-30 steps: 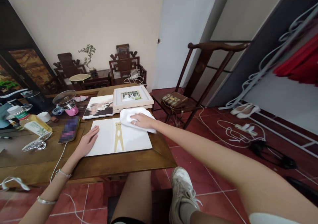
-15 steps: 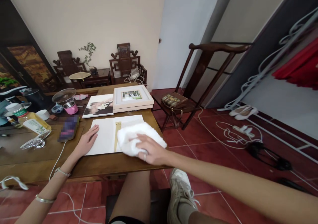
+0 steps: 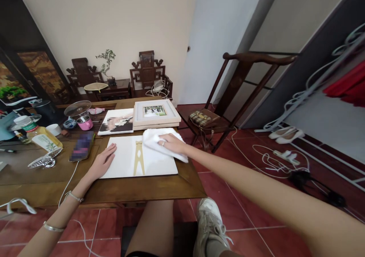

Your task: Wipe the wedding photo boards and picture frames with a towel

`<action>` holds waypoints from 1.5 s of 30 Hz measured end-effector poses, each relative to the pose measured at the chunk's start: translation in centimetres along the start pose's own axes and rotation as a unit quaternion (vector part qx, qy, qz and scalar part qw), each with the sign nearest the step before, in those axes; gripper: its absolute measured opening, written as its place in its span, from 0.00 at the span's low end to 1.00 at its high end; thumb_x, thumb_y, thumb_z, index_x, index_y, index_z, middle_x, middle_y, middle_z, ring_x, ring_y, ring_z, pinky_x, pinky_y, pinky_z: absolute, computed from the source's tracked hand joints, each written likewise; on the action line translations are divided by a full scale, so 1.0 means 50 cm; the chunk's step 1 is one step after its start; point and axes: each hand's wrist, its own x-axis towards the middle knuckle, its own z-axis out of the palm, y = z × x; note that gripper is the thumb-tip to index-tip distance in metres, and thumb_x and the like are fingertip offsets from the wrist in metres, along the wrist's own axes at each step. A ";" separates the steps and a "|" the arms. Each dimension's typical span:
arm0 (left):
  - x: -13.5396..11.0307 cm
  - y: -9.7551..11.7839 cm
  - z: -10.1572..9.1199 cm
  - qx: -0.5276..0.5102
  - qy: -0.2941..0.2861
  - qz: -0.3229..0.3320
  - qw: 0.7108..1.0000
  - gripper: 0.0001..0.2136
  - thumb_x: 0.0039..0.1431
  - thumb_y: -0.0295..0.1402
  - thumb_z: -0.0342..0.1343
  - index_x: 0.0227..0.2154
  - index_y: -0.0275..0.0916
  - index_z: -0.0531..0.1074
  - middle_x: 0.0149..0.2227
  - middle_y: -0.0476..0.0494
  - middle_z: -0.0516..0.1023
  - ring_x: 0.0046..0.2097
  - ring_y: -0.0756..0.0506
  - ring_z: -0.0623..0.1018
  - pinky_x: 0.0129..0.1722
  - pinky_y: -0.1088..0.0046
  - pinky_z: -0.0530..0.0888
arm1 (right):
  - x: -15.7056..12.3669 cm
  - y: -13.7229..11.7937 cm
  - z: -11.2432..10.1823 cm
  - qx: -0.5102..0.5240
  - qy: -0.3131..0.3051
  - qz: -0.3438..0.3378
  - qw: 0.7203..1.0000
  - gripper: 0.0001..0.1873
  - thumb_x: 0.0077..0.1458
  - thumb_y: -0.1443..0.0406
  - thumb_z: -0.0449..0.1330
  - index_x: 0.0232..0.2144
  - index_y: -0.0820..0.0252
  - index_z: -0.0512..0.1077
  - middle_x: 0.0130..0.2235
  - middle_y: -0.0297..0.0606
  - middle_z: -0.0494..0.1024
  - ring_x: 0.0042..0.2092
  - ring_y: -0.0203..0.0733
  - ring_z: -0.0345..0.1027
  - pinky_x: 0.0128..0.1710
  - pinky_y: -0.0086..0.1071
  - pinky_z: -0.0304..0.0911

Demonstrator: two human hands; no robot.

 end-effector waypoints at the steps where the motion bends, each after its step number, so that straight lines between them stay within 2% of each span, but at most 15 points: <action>1: 0.000 -0.001 0.000 0.001 0.001 0.001 1.000 0.23 0.65 0.42 0.44 0.55 0.32 0.69 0.62 0.32 0.65 0.65 0.39 0.61 0.65 0.54 0.56 | 0.011 0.007 -0.006 -0.005 0.005 0.007 1.000 0.12 0.55 0.64 0.48 0.23 0.58 0.66 0.31 0.40 0.75 0.36 0.47 0.69 0.38 0.38 0.62; 3: 0.000 -0.003 0.002 0.004 0.004 0.003 1.000 0.23 0.65 0.41 0.44 0.56 0.34 0.69 0.62 0.34 0.66 0.65 0.40 0.61 0.65 0.54 0.56 | 0.018 0.007 -0.006 -0.014 0.013 0.015 1.000 0.12 0.56 0.64 0.48 0.24 0.59 0.67 0.32 0.40 0.75 0.38 0.49 0.70 0.40 0.40 0.63; 6: 0.001 -0.006 0.003 0.006 0.005 0.007 1.000 0.23 0.65 0.41 0.44 0.56 0.34 0.69 0.62 0.35 0.66 0.65 0.40 0.62 0.65 0.54 0.57 | -0.009 -0.033 0.025 -0.023 0.009 0.006 1.000 0.10 0.56 0.65 0.50 0.26 0.59 0.69 0.36 0.42 0.77 0.48 0.53 0.68 0.49 0.45 0.61; 9: 0.001 -0.006 0.003 0.007 0.001 0.007 1.000 0.23 0.65 0.41 0.44 0.56 0.32 0.69 0.62 0.34 0.65 0.65 0.39 0.62 0.65 0.54 0.56 | -0.068 -0.108 0.078 -0.052 -0.009 -0.056 0.997 0.08 0.53 0.69 0.52 0.30 0.60 0.71 0.49 0.49 0.75 0.62 0.55 0.55 0.61 0.52 0.48; 11: 0.001 -0.004 0.002 0.007 -0.001 0.006 1.000 0.23 0.65 0.41 0.44 0.56 0.33 0.69 0.62 0.34 0.65 0.65 0.39 0.61 0.65 0.54 0.56 | -0.105 -0.158 0.110 -0.071 -0.019 -0.104 0.992 0.09 0.54 0.68 0.52 0.34 0.62 0.72 0.56 0.55 0.69 0.66 0.56 0.48 0.62 0.58 0.41; 14: 0.001 -0.003 0.002 0.008 -0.002 0.002 1.000 0.23 0.65 0.41 0.44 0.56 0.33 0.68 0.62 0.34 0.65 0.65 0.39 0.61 0.65 0.54 0.56 | -0.127 -0.202 0.132 -0.083 -0.046 -0.159 0.983 0.10 0.53 0.69 0.53 0.36 0.63 0.73 0.60 0.56 0.65 0.67 0.58 0.45 0.61 0.62 0.40; 17: 0.001 -0.002 0.001 0.013 -0.002 0.000 1.000 0.23 0.65 0.41 0.43 0.56 0.32 0.68 0.62 0.33 0.64 0.66 0.39 0.61 0.65 0.54 0.56 | -0.095 -0.195 0.114 -0.112 -0.072 -0.189 0.973 0.11 0.53 0.68 0.54 0.37 0.64 0.73 0.58 0.58 0.68 0.65 0.57 0.49 0.61 0.59 0.43; 20: 0.002 -0.003 0.002 0.017 -0.002 0.003 1.000 0.23 0.65 0.40 0.44 0.56 0.31 0.68 0.62 0.32 0.65 0.65 0.39 0.61 0.65 0.55 0.56 | -0.027 -0.156 0.070 -0.158 -0.109 -0.204 0.960 0.11 0.56 0.68 0.52 0.37 0.65 0.73 0.56 0.57 0.69 0.60 0.55 0.60 0.61 0.51 0.49; 25: 0.003 -0.003 0.002 0.022 -0.004 0.005 1.000 0.24 0.65 0.40 0.44 0.56 0.30 0.68 0.62 0.32 0.65 0.65 0.40 0.61 0.65 0.55 0.56 | 0.066 -0.113 0.028 -0.206 -0.128 -0.137 0.961 0.13 0.60 0.67 0.49 0.39 0.66 0.73 0.45 0.53 0.77 0.46 0.54 0.71 0.50 0.48 0.60; 28: 0.003 -0.003 0.001 0.023 -0.002 0.003 1.000 0.24 0.65 0.41 0.43 0.57 0.31 0.67 0.62 0.33 0.65 0.65 0.40 0.61 0.65 0.55 0.56 | 0.065 -0.130 0.046 -0.201 -0.099 -0.119 0.967 0.16 0.60 0.67 0.47 0.41 0.67 0.73 0.51 0.58 0.74 0.52 0.56 0.68 0.52 0.50 0.58; 30: 0.003 -0.003 0.001 0.021 -0.003 0.002 1.000 0.24 0.66 0.41 0.43 0.57 0.31 0.67 0.62 0.33 0.65 0.65 0.40 0.61 0.65 0.55 0.56 | 0.039 -0.155 0.072 -0.197 -0.093 -0.136 0.966 0.15 0.59 0.67 0.49 0.41 0.67 0.74 0.56 0.59 0.70 0.59 0.56 0.60 0.57 0.52 0.51; 34: 0.004 -0.002 -0.001 0.008 -0.008 0.007 1.000 0.23 0.65 0.41 0.43 0.57 0.33 0.68 0.62 0.35 0.65 0.66 0.40 0.61 0.65 0.55 0.56 | -0.041 -0.203 0.124 -0.159 -0.102 -0.270 0.944 0.13 0.53 0.66 0.55 0.38 0.62 0.75 0.57 0.51 0.71 0.66 0.54 0.47 0.62 0.58 0.40; 38: 0.004 -0.002 -0.003 -0.007 -0.013 0.007 1.000 0.23 0.65 0.40 0.43 0.57 0.35 0.68 0.63 0.36 0.64 0.66 0.39 0.60 0.65 0.53 0.56 | -0.078 -0.222 0.146 -0.135 -0.103 -0.333 0.927 0.12 0.51 0.64 0.56 0.37 0.59 0.75 0.59 0.47 0.69 0.66 0.53 0.49 0.62 0.57 0.40; 42: 0.003 -0.003 -0.002 -0.003 -0.013 0.010 1.000 0.22 0.65 0.38 0.42 0.57 0.36 0.68 0.63 0.38 0.64 0.66 0.40 0.60 0.65 0.54 0.56 | -0.024 -0.206 0.127 -0.181 -0.109 -0.279 0.937 0.13 0.55 0.63 0.55 0.40 0.62 0.75 0.61 0.52 0.66 0.60 0.51 0.60 0.62 0.50 0.45; 45: 0.003 -0.005 -0.001 0.006 -0.007 0.009 1.000 0.22 0.65 0.37 0.42 0.57 0.36 0.68 0.63 0.38 0.65 0.66 0.40 0.61 0.65 0.54 0.56 | 0.052 -0.184 0.100 -0.215 -0.100 -0.192 0.952 0.13 0.58 0.64 0.52 0.41 0.62 0.74 0.55 0.51 0.72 0.50 0.50 0.69 0.57 0.45 0.53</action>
